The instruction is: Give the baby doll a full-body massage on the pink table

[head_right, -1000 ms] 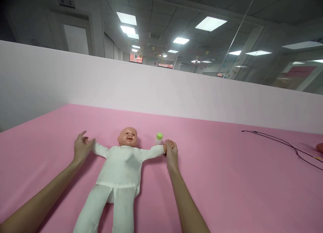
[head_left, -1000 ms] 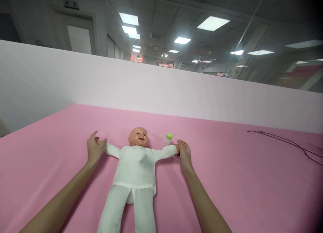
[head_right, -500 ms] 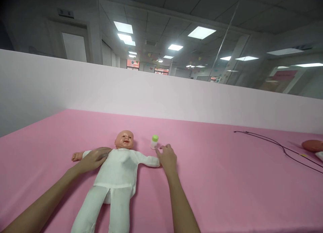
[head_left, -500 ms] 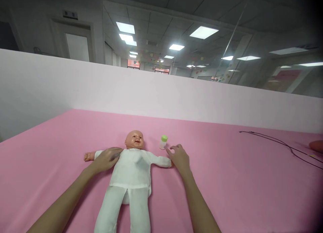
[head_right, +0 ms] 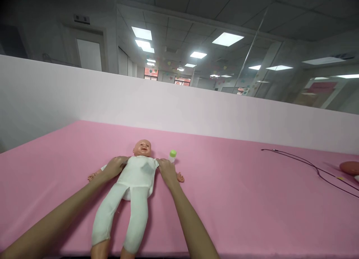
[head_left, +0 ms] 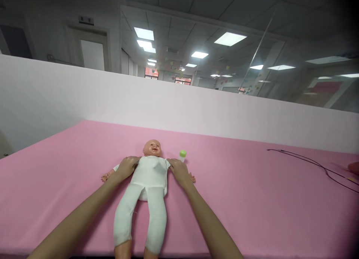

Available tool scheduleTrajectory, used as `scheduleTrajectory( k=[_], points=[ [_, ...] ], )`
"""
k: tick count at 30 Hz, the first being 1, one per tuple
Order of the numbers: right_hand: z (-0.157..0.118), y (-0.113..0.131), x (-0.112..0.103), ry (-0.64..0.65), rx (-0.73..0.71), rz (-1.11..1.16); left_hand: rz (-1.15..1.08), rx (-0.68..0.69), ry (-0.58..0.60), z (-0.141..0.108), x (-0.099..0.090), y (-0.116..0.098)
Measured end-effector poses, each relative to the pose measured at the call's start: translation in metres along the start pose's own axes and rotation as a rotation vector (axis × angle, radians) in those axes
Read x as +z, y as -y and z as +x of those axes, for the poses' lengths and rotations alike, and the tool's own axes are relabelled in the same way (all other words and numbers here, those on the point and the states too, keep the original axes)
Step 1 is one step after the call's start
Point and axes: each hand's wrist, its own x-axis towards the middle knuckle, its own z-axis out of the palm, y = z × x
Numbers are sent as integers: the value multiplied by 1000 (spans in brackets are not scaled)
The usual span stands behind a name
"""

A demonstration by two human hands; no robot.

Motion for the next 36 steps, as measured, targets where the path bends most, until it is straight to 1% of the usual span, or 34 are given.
scheduleTrajectory(
  k=[3,5,6,8,9,10,12,14,16,17,19,21,23,26,29,32,36],
  points=[
    [7,-6,-1,-19,-8,5,-3,-67,-54,15,-1,-5],
    [10,-13,-4,-34,-15,13,1,-70,-120,26,-5,-15],
    [12,-18,-7,-51,-5,15,-60,-65,-158,31,-7,-24],
    [18,-29,-15,-110,42,8,-408,-92,-192,43,-8,-49],
    [21,-35,-21,-144,71,0,-725,-139,-169,50,-6,-64],
    [25,-41,-26,-172,96,-7,-1065,-265,-100,58,-2,-81],
    [31,-53,-37,-180,108,-17,-1231,-362,-9,74,13,-113],
    [36,-62,-44,-103,85,-36,-1348,-470,65,90,33,-138],
    [39,-66,-47,-15,74,-70,-1434,-598,117,106,52,-154],
    [41,-67,-48,10,84,-96,-1471,-660,128,113,60,-158],
    [43,-67,-47,10,135,-152,-1532,-763,125,125,72,-162],
    [44,-67,-47,10,181,-206,-1583,-832,108,133,81,-163],
    [45,-68,-51,36,199,-233,-1620,-877,93,138,87,-162],
    [45,-72,-58,88,185,-250,-1658,-919,81,142,94,-160],
    [49,-75,-60,103,173,-278,-1684,-948,80,143,98,-161],
    [58,-79,-55,90,193,-299,-1702,-961,85,147,98,-165],
    [71,-86,-46,56,246,-308,-1725,-942,100,154,93,-170]
  ],
)
